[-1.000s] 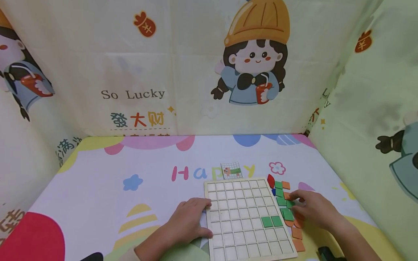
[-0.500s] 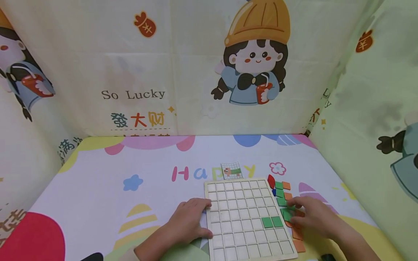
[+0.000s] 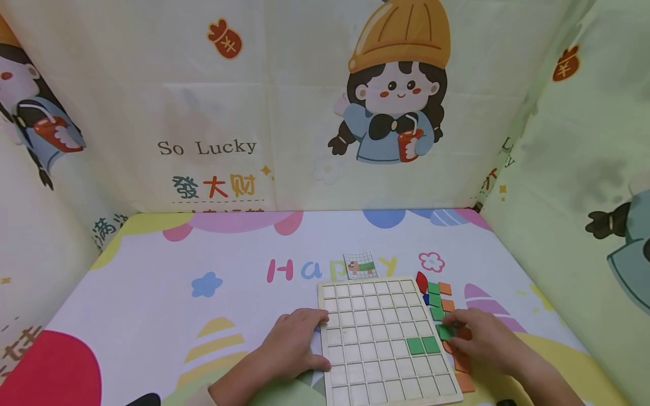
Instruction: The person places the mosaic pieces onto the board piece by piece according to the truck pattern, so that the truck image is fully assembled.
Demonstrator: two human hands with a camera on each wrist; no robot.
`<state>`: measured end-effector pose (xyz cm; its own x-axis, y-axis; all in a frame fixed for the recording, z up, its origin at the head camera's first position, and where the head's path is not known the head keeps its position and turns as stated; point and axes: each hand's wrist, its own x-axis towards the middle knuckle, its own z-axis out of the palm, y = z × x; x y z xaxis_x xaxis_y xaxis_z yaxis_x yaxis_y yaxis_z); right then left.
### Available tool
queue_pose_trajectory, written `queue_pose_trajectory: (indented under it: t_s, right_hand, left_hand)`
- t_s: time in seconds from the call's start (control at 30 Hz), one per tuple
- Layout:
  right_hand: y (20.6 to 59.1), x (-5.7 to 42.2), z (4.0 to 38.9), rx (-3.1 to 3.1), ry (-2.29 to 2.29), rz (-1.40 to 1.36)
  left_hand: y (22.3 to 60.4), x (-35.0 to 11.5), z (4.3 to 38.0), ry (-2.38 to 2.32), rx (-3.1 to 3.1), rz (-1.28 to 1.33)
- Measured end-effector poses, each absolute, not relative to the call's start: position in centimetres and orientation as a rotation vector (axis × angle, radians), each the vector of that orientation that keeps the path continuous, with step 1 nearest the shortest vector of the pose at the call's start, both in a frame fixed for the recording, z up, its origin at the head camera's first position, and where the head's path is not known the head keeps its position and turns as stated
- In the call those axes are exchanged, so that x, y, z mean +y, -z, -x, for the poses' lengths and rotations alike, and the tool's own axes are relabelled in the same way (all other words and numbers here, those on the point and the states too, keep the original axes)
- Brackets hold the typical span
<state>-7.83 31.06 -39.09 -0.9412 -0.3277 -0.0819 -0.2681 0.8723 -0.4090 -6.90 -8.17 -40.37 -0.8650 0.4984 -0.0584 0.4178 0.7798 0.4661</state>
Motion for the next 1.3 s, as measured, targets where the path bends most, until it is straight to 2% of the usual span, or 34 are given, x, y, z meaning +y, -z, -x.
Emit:
queue_pose_trajectory:
  t_s: [0.87, 1.3]
  right_hand:
    - [38.9, 30.1, 7.6, 3.042, 0.538, 0.504]
    - [37.9, 27.0, 6.8, 3.024, 0.468, 0.72]
  left_hand:
    - [40.4, -8.2, 6.9, -0.682, 2.787, -0.728]
    - [40.3, -8.2, 6.9, -0.691, 2.794, -0.727]
